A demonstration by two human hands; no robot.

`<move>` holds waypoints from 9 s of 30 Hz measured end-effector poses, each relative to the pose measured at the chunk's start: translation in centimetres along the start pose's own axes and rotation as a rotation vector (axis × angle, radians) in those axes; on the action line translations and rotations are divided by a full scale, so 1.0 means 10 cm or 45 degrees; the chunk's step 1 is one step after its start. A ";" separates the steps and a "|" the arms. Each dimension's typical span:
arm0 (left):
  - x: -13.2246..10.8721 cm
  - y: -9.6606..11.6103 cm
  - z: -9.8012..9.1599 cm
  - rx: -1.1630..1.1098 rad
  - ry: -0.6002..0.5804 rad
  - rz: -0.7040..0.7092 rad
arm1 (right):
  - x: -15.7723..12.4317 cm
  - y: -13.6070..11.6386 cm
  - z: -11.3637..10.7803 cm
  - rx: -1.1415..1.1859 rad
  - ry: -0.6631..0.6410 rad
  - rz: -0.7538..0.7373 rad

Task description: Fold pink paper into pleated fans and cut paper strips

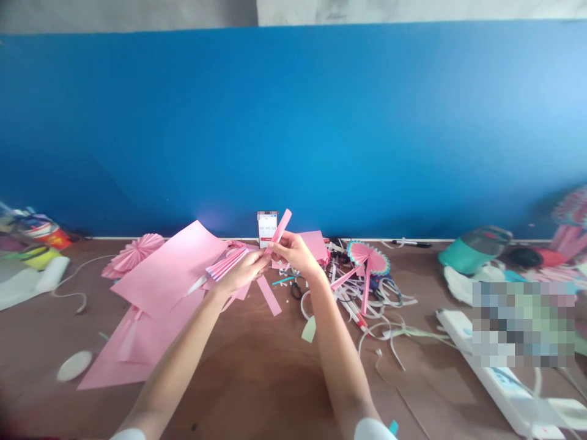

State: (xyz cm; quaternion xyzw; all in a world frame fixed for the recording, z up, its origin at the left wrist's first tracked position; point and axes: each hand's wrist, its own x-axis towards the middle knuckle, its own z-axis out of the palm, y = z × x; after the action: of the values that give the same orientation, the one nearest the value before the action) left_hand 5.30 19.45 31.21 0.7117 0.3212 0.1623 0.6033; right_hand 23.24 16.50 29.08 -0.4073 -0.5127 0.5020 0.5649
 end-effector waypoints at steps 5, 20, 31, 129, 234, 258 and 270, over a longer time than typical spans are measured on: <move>0.03 -0.05 -0.02 -0.071 -0.037 -0.020 | -0.01 -0.03 -0.02 -0.042 -0.069 0.036; 0.00 -0.04 -0.01 0.259 -0.059 -0.037 | -0.04 -0.10 -0.09 -0.163 -0.174 0.103; 0.01 -0.07 -0.02 0.192 -0.130 -0.093 | -0.03 0.02 -0.12 -0.092 -0.315 0.063; -0.05 0.04 -0.02 0.305 -0.346 -0.095 | 0.05 0.31 -0.27 0.044 -0.070 -0.112; -0.07 0.09 -0.03 0.429 0.166 0.127 | 0.09 0.25 -0.19 0.035 0.382 -0.242; -0.19 0.27 -0.06 0.655 0.296 0.221 | -0.02 -0.06 0.03 0.035 -0.015 -0.137; -0.22 0.24 -0.08 0.577 0.124 0.145 | -0.10 -0.16 0.03 -0.006 -0.106 -0.189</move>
State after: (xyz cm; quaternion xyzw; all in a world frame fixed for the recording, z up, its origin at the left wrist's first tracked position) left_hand 3.80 18.48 34.01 0.8373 0.3375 0.1540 0.4016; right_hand 23.25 15.21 30.45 -0.3482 -0.5658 0.4741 0.5778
